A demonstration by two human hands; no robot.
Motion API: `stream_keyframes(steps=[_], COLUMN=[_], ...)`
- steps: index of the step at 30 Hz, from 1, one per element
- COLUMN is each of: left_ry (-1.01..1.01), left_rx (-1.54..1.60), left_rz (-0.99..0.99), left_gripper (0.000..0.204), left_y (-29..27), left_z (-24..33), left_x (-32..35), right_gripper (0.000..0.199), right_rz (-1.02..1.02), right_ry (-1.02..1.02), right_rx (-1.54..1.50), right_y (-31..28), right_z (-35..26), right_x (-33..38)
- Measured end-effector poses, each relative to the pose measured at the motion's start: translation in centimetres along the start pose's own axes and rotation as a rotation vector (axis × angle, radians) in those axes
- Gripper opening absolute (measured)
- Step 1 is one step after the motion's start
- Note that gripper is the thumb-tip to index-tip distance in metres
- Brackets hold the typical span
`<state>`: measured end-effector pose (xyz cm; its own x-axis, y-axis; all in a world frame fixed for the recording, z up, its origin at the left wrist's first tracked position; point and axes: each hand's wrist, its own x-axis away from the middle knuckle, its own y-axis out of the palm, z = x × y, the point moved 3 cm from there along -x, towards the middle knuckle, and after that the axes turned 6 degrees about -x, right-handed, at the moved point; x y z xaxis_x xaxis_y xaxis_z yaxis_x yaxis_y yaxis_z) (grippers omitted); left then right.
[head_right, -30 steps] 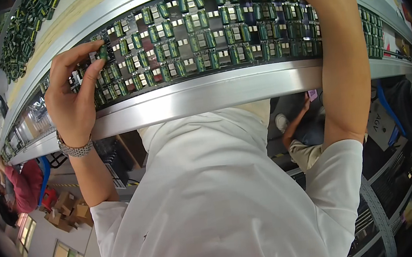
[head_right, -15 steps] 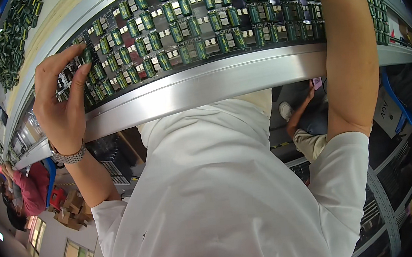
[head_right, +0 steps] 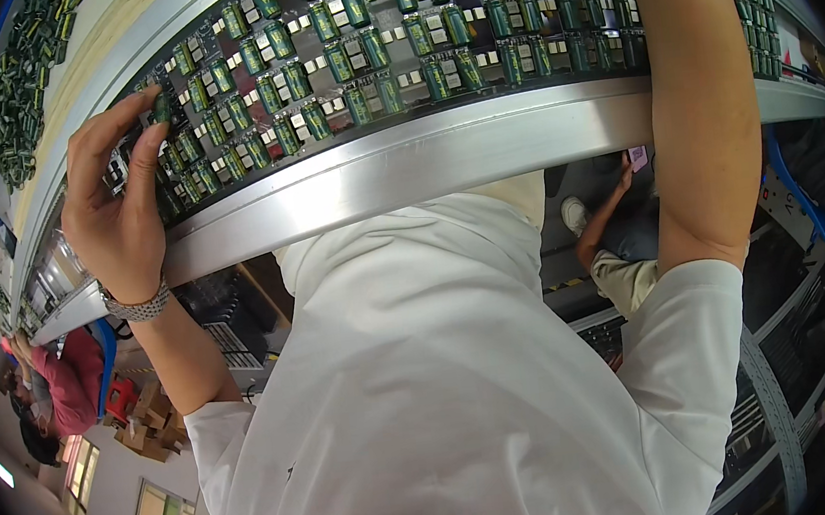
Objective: The person inserts electrical components into slots on circuit boards by hand and slides the board panels along the assembly line rail.
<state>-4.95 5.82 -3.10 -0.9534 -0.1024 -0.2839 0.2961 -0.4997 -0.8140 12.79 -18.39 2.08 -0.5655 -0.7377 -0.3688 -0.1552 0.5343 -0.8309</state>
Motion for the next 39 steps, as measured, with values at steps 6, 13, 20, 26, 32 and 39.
stream_keyframes(steps=[6,13,20,26,32,39], left_ry=[0.092,0.115,0.084,0.066,0.061,0.240], left_rx=[-0.151,-0.267,-0.218,-0.262,-0.183,-0.306], left_rz=[-0.038,-0.119,-0.079,-0.048,-0.032,-0.070], left_gripper=[0.027,0.028,0.029,0.028,0.026,0.019], left_y=[-0.3,-0.4,-0.4,-0.3,-0.1,-0.3], left_z=[1.0,1.9,1.3,1.9,1.1,2.4], left_x=[-0.2,-1.0,-0.4,-0.2,0.0,-1.1], right_gripper=[0.019,0.018,0.018,0.017,0.015,0.014], right_rz=[-0.020,-0.047,0.012,-0.036,-0.125,-0.007], right_ry=[0.016,-0.026,-0.135,-0.138,0.001,-0.102], right_rx=[-0.076,-0.083,-0.068,-0.157,-0.144,-0.169], right_y=[1.5,1.3,2.2,2.4,1.8,2.0], right_z=[2.5,1.7,1.5,1.5,0.1,-0.9], right_x=[0.1,-0.2,0.3,-0.1,-0.4,0.1])
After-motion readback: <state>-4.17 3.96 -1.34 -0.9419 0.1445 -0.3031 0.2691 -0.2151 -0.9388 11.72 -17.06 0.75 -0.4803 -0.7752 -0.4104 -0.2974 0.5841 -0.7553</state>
